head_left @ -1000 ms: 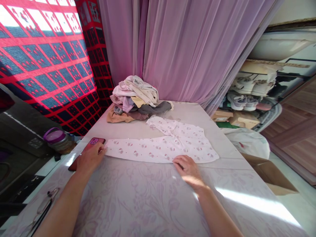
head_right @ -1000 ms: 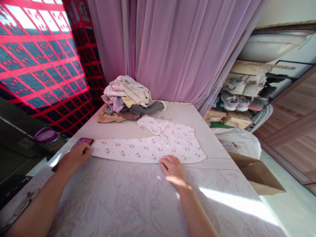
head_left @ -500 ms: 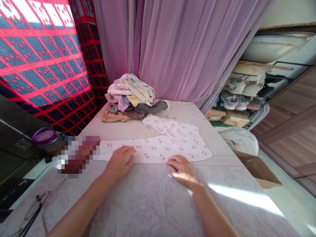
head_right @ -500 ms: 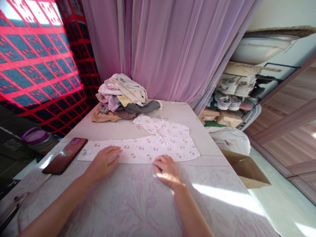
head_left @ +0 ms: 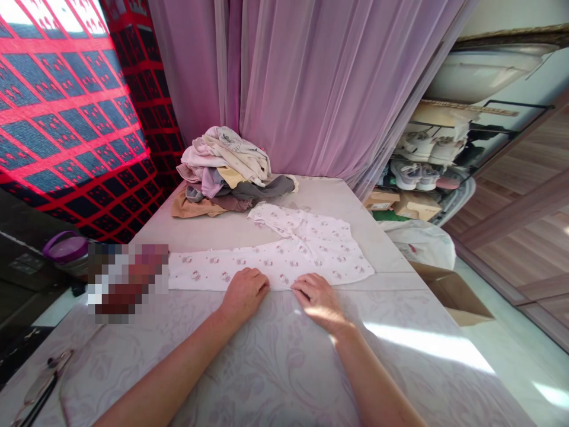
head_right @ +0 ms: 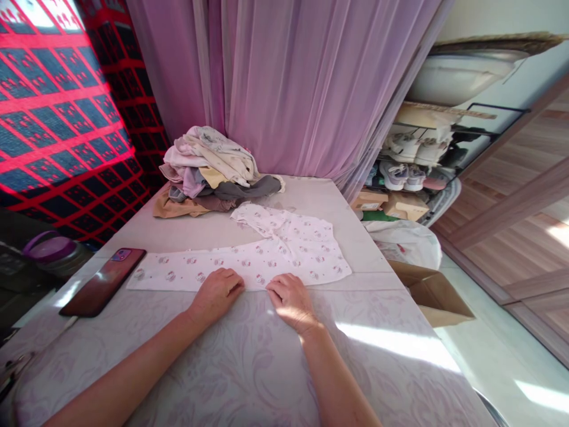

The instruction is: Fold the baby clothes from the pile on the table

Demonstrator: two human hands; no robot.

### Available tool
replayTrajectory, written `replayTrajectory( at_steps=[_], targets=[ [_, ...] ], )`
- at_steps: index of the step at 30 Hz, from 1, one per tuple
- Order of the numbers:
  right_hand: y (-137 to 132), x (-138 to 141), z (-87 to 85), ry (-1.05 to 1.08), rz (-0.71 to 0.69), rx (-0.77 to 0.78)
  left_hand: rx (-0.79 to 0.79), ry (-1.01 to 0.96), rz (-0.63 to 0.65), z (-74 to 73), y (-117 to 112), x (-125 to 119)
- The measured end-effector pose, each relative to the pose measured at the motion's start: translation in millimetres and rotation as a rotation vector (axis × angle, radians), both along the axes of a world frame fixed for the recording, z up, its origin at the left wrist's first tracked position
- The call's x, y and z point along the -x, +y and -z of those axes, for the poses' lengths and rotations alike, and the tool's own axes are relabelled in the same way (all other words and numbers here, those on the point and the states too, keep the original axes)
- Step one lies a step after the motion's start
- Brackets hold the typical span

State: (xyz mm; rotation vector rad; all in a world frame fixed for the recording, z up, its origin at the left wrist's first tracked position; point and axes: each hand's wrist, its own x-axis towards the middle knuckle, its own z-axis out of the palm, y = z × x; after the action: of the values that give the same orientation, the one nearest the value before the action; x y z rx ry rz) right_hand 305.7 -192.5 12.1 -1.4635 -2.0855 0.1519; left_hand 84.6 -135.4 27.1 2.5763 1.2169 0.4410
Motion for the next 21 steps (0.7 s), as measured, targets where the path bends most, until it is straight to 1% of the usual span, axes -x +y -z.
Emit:
replayTrajectory(
  at_steps=[6, 10, 14, 18, 21],
  targets=[
    [0, -1, -2.3, 0.012, -0.006, 0.037, -0.139, 0.005, 0.093, 7.7, -6, 9],
    [-1, 1, -3.3, 0.003, 0.017, 0.032, -0.138, 0.007, 0.135, 6.6, -7, 14],
    [-2, 1, -3.3, 0.017, 0.035, 0.033, -0.097, -0.008, 0.127, 4.3, -6, 14],
    [-2, 1, -2.7, 0.022, 0.052, 0.034, -0.057, -0.053, 0.074, 5.8, -3, 19],
    [-1, 8, -4.1, -0.002, 0.027, 0.035, -0.035, -0.079, 0.045, 6.5, -1, 22]
  ],
)
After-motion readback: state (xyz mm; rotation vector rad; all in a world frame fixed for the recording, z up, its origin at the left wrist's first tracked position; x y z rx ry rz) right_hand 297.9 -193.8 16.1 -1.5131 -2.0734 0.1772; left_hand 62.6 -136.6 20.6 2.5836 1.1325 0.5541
